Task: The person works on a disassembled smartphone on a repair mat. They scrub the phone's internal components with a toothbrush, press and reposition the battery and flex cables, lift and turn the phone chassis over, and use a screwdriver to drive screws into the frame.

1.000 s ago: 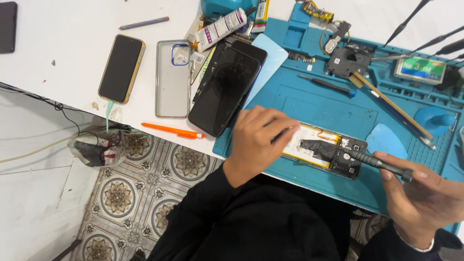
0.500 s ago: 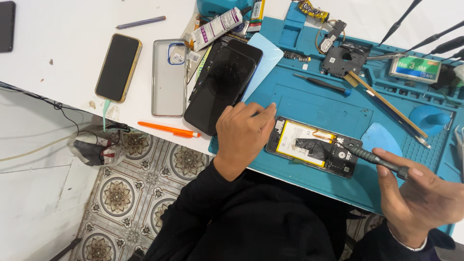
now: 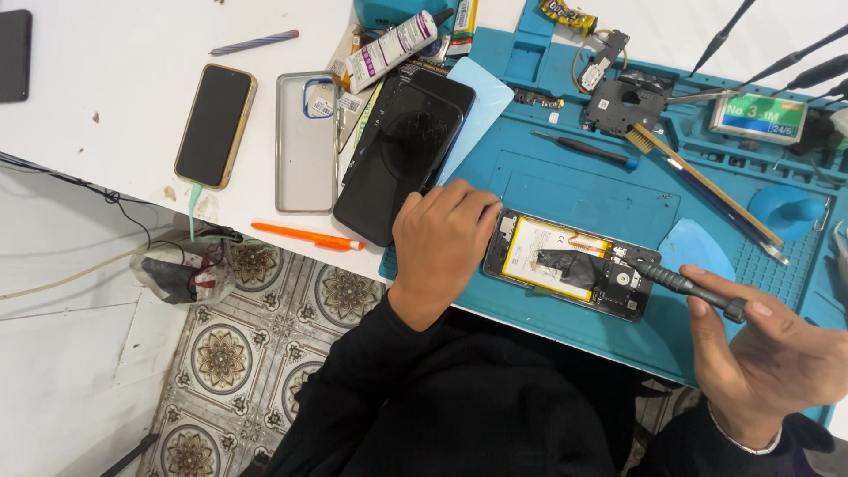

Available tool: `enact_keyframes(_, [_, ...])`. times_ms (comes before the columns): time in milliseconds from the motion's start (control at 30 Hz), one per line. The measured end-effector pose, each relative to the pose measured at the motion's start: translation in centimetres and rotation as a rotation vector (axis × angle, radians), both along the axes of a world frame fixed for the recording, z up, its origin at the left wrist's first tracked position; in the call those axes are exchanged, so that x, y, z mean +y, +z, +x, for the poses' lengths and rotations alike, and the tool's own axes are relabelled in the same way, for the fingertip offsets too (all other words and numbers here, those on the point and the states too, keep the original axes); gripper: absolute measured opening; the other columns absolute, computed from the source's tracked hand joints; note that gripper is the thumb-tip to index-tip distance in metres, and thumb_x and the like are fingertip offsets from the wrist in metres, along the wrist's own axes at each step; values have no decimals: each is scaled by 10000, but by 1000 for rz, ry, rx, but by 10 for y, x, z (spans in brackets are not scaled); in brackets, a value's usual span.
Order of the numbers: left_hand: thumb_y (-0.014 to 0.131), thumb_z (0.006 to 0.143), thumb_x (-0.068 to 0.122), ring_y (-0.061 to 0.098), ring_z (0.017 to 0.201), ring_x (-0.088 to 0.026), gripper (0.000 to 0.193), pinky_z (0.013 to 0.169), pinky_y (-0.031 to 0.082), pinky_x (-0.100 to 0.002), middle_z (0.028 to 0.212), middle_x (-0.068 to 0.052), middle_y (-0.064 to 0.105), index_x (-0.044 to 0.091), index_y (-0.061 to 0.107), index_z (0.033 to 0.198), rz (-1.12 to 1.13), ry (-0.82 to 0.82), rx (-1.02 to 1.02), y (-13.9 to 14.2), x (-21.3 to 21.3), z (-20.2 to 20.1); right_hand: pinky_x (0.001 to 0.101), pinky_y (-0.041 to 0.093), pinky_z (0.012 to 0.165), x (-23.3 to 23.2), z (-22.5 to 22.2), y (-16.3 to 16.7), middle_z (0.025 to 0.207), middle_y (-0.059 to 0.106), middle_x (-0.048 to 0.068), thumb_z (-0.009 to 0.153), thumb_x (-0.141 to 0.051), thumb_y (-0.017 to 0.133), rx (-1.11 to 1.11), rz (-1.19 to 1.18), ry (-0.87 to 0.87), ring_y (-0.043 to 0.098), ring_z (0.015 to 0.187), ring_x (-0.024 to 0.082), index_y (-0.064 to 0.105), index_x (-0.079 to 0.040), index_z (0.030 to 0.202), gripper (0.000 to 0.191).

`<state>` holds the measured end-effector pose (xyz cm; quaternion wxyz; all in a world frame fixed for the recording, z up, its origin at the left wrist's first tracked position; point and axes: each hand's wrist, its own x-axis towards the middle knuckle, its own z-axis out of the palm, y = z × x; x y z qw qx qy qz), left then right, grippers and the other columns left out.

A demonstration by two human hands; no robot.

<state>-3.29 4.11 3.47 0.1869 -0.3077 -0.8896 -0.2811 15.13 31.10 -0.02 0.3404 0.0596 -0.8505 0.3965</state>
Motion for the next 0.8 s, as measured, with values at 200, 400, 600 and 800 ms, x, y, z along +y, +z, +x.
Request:
enact_keyframes(200, [842, 872, 138, 648, 787, -200, 120, 683, 473, -340, 892, 7, 688, 108, 761, 954, 206, -145, -49, 13, 0, 8, 432, 629, 909, -3, 1, -3, 1227, 553, 225, 995, 209, 658, 33, -68, -25, 744, 1091, 437, 415, -14, 1370, 499])
enact_keyframes(400, [875, 835, 111, 676, 794, -191, 178, 682, 522, -305, 892, -23, 715, 91, 757, 967, 451, -383, -280, -5, 28, 30, 496, 643, 819, -30, 13, -13, 1187, 690, 229, 894, 164, 630, 55, -293, -120, 724, 918, 420, 414, -13, 1304, 496])
enact_keyframes(600, [857, 853, 78, 716, 815, -185, 154, 687, 551, -290, 913, -36, 742, 75, 749, 962, 467, -405, -339, -17, 43, 29, 465, 646, 872, -43, -5, -35, 1161, 545, 90, 1116, 84, 667, 130, -447, -124, 781, 1006, 388, 337, -106, 1302, 424])
enact_keyframes(800, [855, 851, 70, 714, 818, -190, 150, 693, 552, -290, 914, -40, 742, 75, 751, 958, 454, -389, -330, -22, 48, 28, 488, 645, 868, -36, -12, -33, 1181, 526, 101, 1098, 72, 653, 141, -434, -132, 773, 973, 371, 325, -110, 1304, 428])
